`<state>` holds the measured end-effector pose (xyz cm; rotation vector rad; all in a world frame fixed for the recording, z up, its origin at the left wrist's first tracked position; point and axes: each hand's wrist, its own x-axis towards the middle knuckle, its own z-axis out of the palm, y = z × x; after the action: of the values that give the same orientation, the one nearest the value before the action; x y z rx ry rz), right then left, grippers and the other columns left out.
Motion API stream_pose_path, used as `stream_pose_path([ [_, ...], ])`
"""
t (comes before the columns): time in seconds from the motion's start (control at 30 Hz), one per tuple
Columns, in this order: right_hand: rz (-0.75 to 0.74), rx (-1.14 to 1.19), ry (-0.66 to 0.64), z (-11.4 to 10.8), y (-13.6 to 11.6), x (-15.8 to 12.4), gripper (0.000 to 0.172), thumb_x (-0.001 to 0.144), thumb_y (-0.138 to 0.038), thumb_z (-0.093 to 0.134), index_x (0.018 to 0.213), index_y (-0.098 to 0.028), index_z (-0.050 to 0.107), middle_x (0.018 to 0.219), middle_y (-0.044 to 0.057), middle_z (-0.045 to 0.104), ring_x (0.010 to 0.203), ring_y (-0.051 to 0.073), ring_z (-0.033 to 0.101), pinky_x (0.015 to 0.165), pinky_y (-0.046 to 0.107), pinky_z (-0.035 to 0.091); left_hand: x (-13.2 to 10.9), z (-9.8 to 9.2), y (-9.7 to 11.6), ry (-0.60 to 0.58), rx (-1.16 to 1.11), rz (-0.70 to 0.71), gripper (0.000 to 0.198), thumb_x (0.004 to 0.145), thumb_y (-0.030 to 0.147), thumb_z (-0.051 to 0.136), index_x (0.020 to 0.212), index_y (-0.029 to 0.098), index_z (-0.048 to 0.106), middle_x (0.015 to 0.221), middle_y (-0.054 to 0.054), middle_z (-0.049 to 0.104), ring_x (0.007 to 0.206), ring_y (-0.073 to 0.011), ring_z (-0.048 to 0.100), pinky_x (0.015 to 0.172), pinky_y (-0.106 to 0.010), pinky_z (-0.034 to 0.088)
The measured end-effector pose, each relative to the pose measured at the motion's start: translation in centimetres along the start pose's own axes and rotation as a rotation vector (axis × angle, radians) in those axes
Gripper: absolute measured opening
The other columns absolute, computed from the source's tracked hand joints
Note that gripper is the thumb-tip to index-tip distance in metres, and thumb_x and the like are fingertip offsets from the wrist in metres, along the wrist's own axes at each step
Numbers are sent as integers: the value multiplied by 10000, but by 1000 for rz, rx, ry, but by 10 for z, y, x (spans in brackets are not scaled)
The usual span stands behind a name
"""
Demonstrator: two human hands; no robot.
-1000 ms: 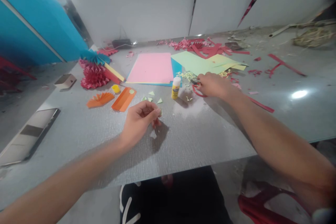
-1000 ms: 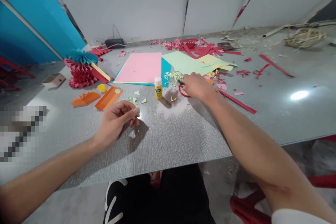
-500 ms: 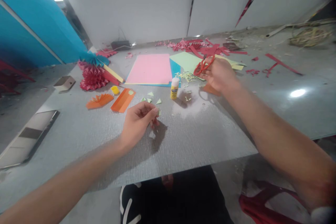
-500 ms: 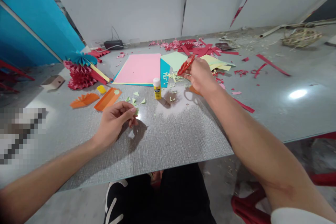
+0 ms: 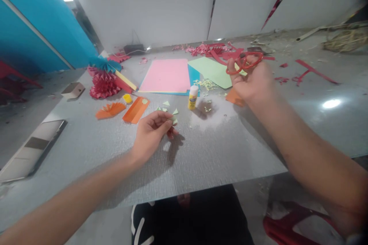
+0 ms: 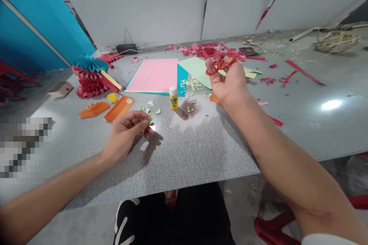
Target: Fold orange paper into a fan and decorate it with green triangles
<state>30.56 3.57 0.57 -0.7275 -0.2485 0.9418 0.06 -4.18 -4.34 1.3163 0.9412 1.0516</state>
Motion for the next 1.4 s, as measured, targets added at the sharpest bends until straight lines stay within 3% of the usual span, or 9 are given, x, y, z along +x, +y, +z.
stream_pose_path([
  [0.1,45,17,60,7,-1,-14,212,920,-92,493,761,-231,495,932,21,591,949,173,696,662,242,640,0,0,0,2,-34,0,156,864,235,784,906,163,653,805,-28,761,639,-139,725,578,-240,582],
  [0.2,71,-34,1,10,-1,-21,201,934,-73,528,792,-214,534,974,35,628,919,141,688,623,192,594,1,-1,-1,-4,-36,-5,170,869,253,787,957,157,678,768,-26,758,623,-138,719,587,-244,584],
  [0.4,-21,-154,-43,6,7,-18,228,947,-49,646,797,-218,614,906,17,707,882,127,715,793,261,654,0,-3,-1,-27,-17,-45,192,879,298,792,964,152,701,837,-49,776,704,-164,758,606,-247,590],
  [0.73,-68,-118,20,8,8,-24,244,992,-135,653,773,-217,584,780,-28,632,768,85,659,845,215,628,0,-1,1,-45,-50,-47,217,865,282,794,968,158,648,845,-60,786,692,-176,761,593,-259,589],
  [0.9,26,-172,-13,8,7,-25,320,1025,-178,585,711,-218,533,716,-33,586,710,93,617,802,257,589,-2,0,4,-40,-67,-60,132,867,243,754,863,140,671,884,-83,787,727,-171,767,650,-270,608],
  [1.03,69,-256,-42,4,8,-25,320,1033,-250,595,717,-212,564,754,-14,626,722,127,642,760,319,550,-3,-1,5,-61,-108,-79,121,853,233,764,890,133,707,929,-92,789,784,-190,777,690,-282,617],
  [1.23,82,-294,-94,2,10,-27,283,1031,-250,607,749,-227,607,763,-19,658,703,124,615,719,297,517,-2,1,5,-27,-98,-73,204,852,250,783,999,148,686,871,-77,791,742,-188,769,667,-298,620],
  [1.4,70,-268,-175,5,9,-34,264,1005,-218,641,742,-216,633,802,-13,686,722,101,613,692,230,519,-3,2,6,-22,-42,-54,136,858,252,765,905,143,700,881,-83,788,744,-180,763,663,-293,622],
])
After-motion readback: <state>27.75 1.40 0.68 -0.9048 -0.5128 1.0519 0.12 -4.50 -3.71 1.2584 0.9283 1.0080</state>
